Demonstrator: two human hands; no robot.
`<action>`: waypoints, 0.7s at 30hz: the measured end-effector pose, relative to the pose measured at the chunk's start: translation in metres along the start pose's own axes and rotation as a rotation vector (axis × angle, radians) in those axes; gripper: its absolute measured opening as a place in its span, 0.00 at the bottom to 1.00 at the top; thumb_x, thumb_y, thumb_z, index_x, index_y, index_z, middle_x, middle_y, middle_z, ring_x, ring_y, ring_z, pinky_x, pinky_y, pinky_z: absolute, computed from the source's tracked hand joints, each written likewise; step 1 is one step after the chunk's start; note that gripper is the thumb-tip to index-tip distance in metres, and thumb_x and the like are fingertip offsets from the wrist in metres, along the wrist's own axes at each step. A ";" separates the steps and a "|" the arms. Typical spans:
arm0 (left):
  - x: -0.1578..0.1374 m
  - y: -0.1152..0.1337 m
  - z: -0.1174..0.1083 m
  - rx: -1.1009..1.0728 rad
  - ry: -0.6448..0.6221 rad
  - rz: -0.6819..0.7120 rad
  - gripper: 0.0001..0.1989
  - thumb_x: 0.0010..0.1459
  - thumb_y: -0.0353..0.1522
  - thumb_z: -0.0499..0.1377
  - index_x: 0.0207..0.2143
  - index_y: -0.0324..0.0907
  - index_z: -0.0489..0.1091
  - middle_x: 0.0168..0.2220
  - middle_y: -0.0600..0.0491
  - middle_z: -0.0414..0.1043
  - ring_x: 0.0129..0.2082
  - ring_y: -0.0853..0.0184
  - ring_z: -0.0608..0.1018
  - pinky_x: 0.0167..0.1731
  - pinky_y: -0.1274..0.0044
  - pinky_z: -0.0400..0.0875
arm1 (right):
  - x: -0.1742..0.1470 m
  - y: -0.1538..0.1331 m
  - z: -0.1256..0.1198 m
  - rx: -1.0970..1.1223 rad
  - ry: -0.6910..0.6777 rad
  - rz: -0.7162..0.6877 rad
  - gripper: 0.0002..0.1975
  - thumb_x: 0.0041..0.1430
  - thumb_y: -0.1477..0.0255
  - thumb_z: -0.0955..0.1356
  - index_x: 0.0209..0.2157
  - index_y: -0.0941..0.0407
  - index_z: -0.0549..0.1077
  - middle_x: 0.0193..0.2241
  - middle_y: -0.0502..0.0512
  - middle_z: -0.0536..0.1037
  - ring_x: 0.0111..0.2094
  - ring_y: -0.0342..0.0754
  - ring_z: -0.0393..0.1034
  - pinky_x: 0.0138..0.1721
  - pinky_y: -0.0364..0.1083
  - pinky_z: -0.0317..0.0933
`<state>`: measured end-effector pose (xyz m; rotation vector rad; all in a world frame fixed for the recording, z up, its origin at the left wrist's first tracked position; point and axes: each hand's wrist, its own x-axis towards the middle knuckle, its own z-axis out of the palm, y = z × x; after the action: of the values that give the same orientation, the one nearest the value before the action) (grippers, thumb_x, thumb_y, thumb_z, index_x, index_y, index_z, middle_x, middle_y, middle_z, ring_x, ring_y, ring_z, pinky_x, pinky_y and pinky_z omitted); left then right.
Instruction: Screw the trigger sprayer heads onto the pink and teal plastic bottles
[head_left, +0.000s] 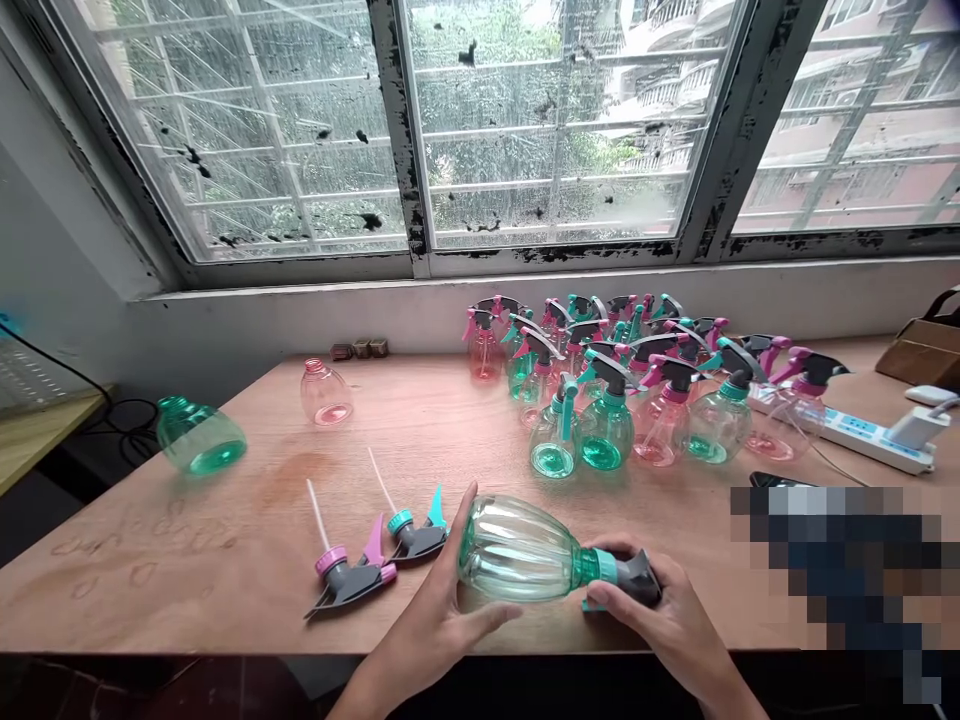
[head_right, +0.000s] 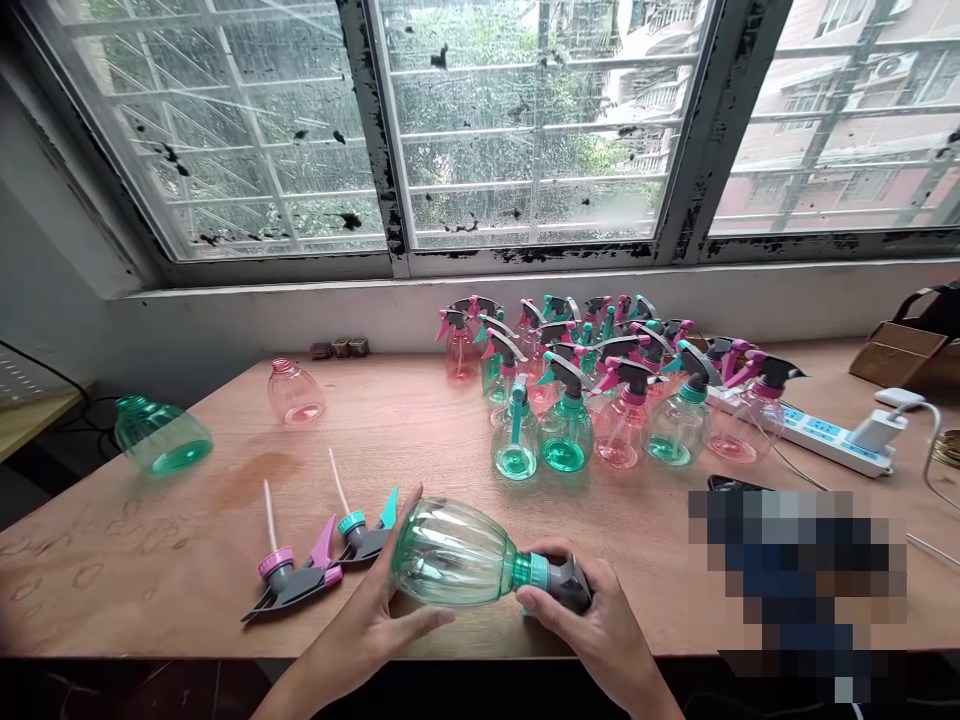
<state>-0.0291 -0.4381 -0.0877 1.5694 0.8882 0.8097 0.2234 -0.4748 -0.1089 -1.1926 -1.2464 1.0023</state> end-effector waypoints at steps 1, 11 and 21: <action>0.000 0.000 0.000 0.009 0.009 -0.009 0.56 0.55 0.36 0.69 0.70 0.55 0.29 0.73 0.50 0.40 0.72 0.53 0.44 0.69 0.60 0.35 | 0.000 0.000 0.000 -0.004 -0.004 -0.005 0.11 0.51 0.63 0.76 0.34 0.54 0.80 0.26 0.49 0.79 0.27 0.50 0.74 0.28 0.45 0.67; -0.001 0.001 -0.003 0.005 -0.016 -0.025 0.50 0.59 0.38 0.66 0.70 0.54 0.33 0.72 0.50 0.46 0.71 0.51 0.44 0.69 0.57 0.37 | 0.000 0.001 0.000 0.069 -0.017 0.006 0.13 0.52 0.63 0.76 0.36 0.55 0.79 0.23 0.49 0.79 0.25 0.49 0.75 0.28 0.45 0.68; -0.002 -0.003 -0.003 -0.050 -0.003 -0.037 0.47 0.60 0.40 0.64 0.71 0.51 0.36 0.71 0.49 0.50 0.71 0.50 0.48 0.69 0.57 0.41 | 0.001 -0.001 0.000 -0.018 -0.041 -0.010 0.14 0.53 0.61 0.75 0.37 0.55 0.80 0.26 0.50 0.79 0.27 0.51 0.76 0.28 0.46 0.69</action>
<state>-0.0329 -0.4385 -0.0908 1.5062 0.8855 0.7972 0.2235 -0.4736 -0.1074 -1.1831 -1.2951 1.0148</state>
